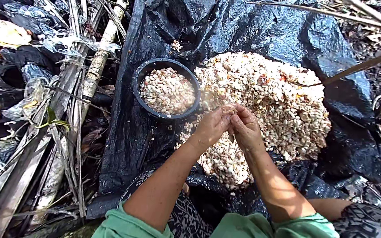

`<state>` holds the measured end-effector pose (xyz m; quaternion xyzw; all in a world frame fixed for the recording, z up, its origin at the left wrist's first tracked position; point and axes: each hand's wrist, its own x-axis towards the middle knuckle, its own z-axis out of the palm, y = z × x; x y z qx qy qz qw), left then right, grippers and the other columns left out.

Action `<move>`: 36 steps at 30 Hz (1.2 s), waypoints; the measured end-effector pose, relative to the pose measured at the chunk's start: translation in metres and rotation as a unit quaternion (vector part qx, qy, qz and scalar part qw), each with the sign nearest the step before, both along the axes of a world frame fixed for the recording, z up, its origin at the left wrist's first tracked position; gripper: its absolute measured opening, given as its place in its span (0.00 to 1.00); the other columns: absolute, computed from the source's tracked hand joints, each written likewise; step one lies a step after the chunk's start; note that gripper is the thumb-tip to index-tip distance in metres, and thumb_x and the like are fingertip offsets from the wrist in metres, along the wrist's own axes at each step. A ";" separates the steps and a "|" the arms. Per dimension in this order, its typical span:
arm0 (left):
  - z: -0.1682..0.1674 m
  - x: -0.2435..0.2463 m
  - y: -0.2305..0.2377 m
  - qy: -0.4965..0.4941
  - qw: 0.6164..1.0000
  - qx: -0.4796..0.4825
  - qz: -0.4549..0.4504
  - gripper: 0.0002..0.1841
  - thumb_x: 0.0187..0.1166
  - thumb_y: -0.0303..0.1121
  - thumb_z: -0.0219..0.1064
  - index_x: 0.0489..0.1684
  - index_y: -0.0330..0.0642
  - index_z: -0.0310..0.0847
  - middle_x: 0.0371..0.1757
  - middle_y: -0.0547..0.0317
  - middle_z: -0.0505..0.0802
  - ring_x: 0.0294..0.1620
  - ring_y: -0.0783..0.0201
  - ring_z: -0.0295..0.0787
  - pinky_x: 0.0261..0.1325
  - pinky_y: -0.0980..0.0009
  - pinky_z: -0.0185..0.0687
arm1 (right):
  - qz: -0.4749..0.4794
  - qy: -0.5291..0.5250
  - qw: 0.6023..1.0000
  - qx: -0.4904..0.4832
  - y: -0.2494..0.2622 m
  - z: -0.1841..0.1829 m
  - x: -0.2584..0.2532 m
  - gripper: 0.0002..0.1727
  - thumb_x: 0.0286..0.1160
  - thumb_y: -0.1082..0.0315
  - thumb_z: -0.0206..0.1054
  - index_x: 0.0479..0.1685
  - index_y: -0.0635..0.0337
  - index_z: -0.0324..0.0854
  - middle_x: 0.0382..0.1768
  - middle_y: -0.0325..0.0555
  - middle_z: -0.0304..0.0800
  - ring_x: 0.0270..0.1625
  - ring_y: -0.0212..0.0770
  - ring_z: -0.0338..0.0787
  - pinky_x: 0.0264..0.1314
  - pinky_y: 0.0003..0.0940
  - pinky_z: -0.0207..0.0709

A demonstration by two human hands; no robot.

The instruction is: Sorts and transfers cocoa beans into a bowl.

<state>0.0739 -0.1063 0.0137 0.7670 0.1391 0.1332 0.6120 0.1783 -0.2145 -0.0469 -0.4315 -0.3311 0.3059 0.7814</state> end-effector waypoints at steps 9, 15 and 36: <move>-0.005 -0.001 -0.003 -0.094 0.982 -0.162 0.006 0.15 0.91 0.27 0.50 0.68 0.41 0.77 0.28 0.69 0.82 0.21 0.81 0.70 0.25 0.85 0.69 | -0.096 -0.144 0.985 -0.002 0.012 0.009 -0.011 0.13 0.92 0.58 0.56 0.64 0.51 0.76 0.39 0.28 0.85 0.29 0.20 0.82 0.29 0.18 0.79; -0.002 0.002 -0.013 -0.067 0.991 -0.072 0.091 0.15 0.92 0.28 0.51 0.70 0.33 0.74 0.26 0.65 0.82 0.19 0.79 0.71 0.25 0.82 0.71 | -0.181 -0.245 0.952 -0.018 0.019 0.007 -0.015 0.13 0.94 0.65 0.51 0.60 0.63 0.76 0.43 0.33 0.84 0.36 0.18 0.83 0.40 0.16 0.81; 0.002 0.011 0.010 0.140 0.964 0.228 0.007 0.18 0.93 0.36 0.52 0.69 0.34 0.79 0.55 0.39 0.92 0.61 0.44 0.90 0.67 0.40 0.78 | -0.055 -0.333 0.934 -0.122 0.019 0.019 0.031 0.17 0.89 0.60 0.56 0.56 0.67 0.81 0.34 0.35 0.86 0.31 0.20 0.82 0.36 0.20 0.79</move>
